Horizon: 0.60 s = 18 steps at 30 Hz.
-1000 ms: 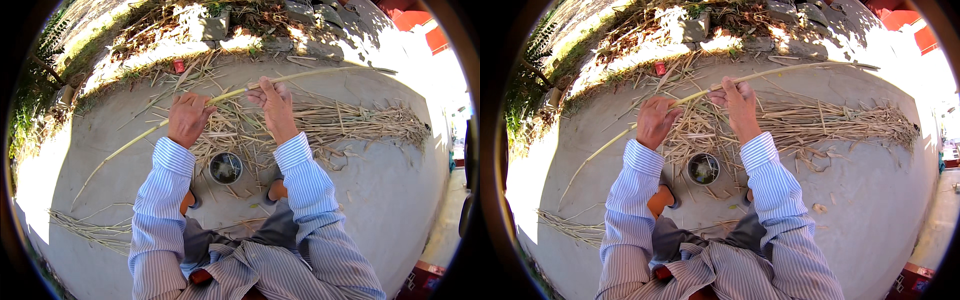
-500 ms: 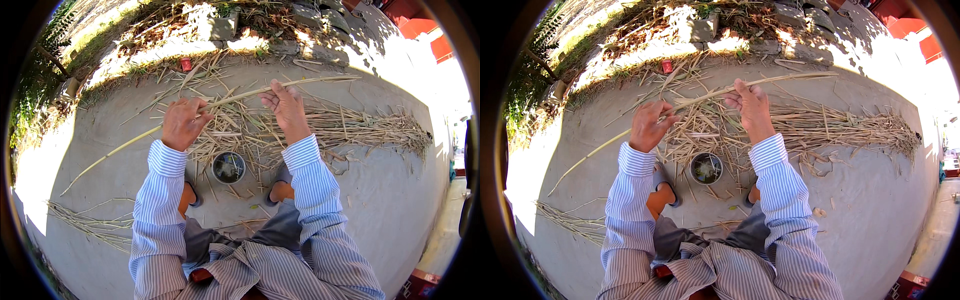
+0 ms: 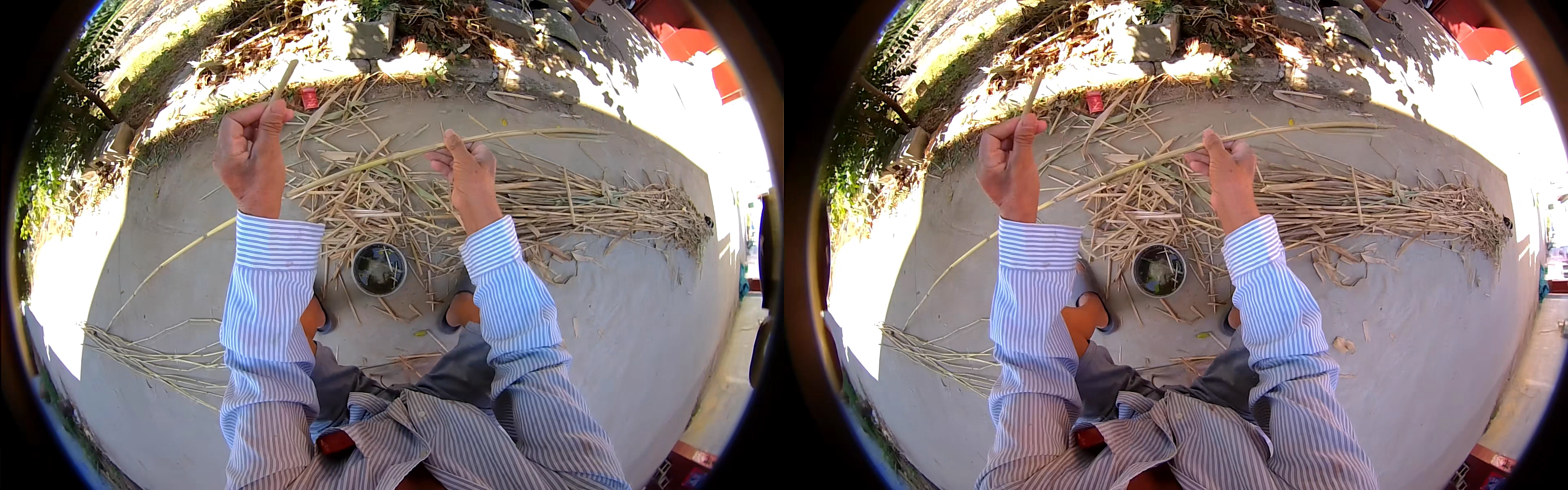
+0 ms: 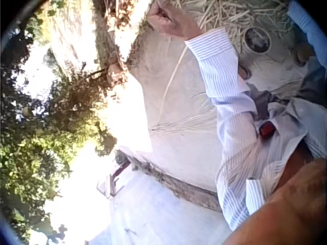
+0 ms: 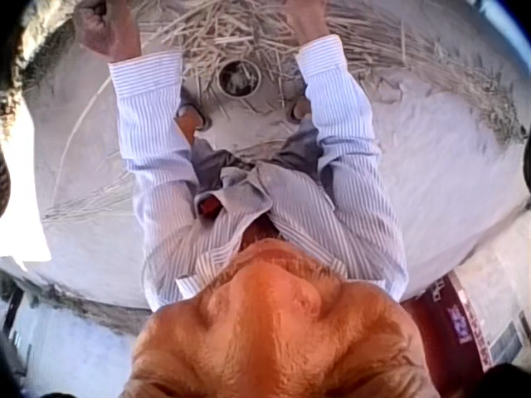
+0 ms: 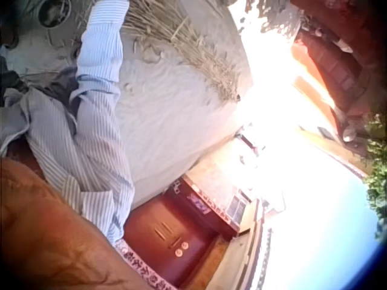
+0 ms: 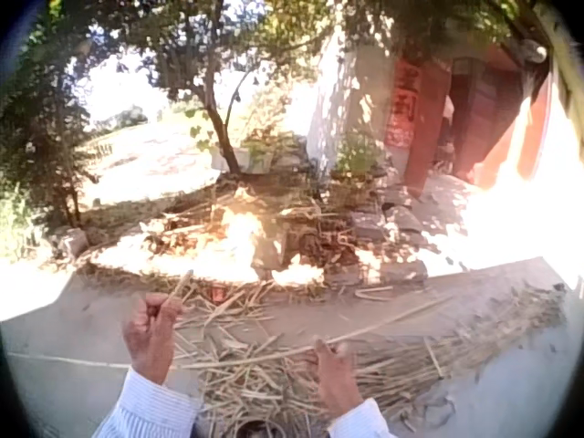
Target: The person sits on the ground and repeatedly strips thin fibers from dried plant stalks by hand. The person places the stripped stalks into a metal bowl and discards the fibers onto the ground.
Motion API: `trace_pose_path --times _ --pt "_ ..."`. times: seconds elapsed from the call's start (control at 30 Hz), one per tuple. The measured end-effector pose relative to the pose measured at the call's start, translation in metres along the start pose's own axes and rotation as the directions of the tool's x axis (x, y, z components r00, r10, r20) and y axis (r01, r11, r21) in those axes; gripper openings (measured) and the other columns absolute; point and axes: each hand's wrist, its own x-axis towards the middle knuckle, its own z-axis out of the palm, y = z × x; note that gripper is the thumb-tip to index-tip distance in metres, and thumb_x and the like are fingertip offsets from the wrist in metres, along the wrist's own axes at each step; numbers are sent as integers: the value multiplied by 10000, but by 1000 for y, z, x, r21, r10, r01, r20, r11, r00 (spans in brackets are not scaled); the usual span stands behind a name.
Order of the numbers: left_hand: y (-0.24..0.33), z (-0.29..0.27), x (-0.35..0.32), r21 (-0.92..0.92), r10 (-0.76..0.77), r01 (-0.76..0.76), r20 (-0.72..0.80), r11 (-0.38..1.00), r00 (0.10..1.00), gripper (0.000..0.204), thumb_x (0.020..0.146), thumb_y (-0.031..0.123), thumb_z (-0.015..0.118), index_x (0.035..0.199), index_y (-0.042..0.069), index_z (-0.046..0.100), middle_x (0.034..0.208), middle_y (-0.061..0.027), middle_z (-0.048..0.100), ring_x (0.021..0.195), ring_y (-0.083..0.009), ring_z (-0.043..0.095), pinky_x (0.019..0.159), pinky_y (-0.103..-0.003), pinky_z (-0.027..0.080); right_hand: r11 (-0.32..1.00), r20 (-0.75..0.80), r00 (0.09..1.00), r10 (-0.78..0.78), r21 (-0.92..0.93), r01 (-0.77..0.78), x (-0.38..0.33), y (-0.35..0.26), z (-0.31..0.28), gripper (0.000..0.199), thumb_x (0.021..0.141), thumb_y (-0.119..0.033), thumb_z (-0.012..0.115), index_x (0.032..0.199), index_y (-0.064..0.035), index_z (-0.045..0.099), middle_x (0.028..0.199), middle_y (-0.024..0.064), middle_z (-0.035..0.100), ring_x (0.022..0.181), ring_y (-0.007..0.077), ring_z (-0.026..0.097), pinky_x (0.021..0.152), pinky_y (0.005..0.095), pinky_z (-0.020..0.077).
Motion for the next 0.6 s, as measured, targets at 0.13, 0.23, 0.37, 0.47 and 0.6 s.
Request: trace_pose_path --times 0.13,0.23,0.37,0.47,0.6 --pt "-27 -43 23 761 480 -529 329 376 814 230 816 240 710 938 61 634 866 -81 676 778 -269 610 720 -408 462 1000 13 1000 5 26 -5 3 -9 -2 339 896 -204 652 963 81 482 874 188 631 759 252 694 557 221 570" --pt "-41 -38 -1 597 277 -594 540 539 795 205 812 252 707 900 76 650 847 -89 674 781 -281 608 754 -421 445 999 -10 1000 -14 29 15 4 -8 -3 336 897 -210 654 957 73 482 872 185 627 746 252 692 565 229 570" --pt "-54 -31 -20 421 -221 -160 718 893 660 182 806 228 704 884 67 668 782 -109 657 738 -270 620 672 -389 463 997 47 998 -48 54 46 10 -9 -4 349 889 -236 669 943 57 489 867 176 625 735 245 690 573 237 565" --pt "-59 -22 -35 371 -178 -137 699 919 693 180 795 198 714 891 53 672 769 -111 654 701 -252 624 620 -366 468 997 56 996 -71 36 69 9 -11 -3 364 877 -261 688 934 43 496 859 170 626 735 236 690 566 238 557" --pt "-59 -13 -42 258 170 -429 654 866 737 173 761 134 740 884 31 673 756 -114 650 664 -236 622 599 -350 474 995 47 995 -91 42 89 11 -13 -3 372 867 -283 701 920 28 503 829 156 633 727 225 691 553 233 543"
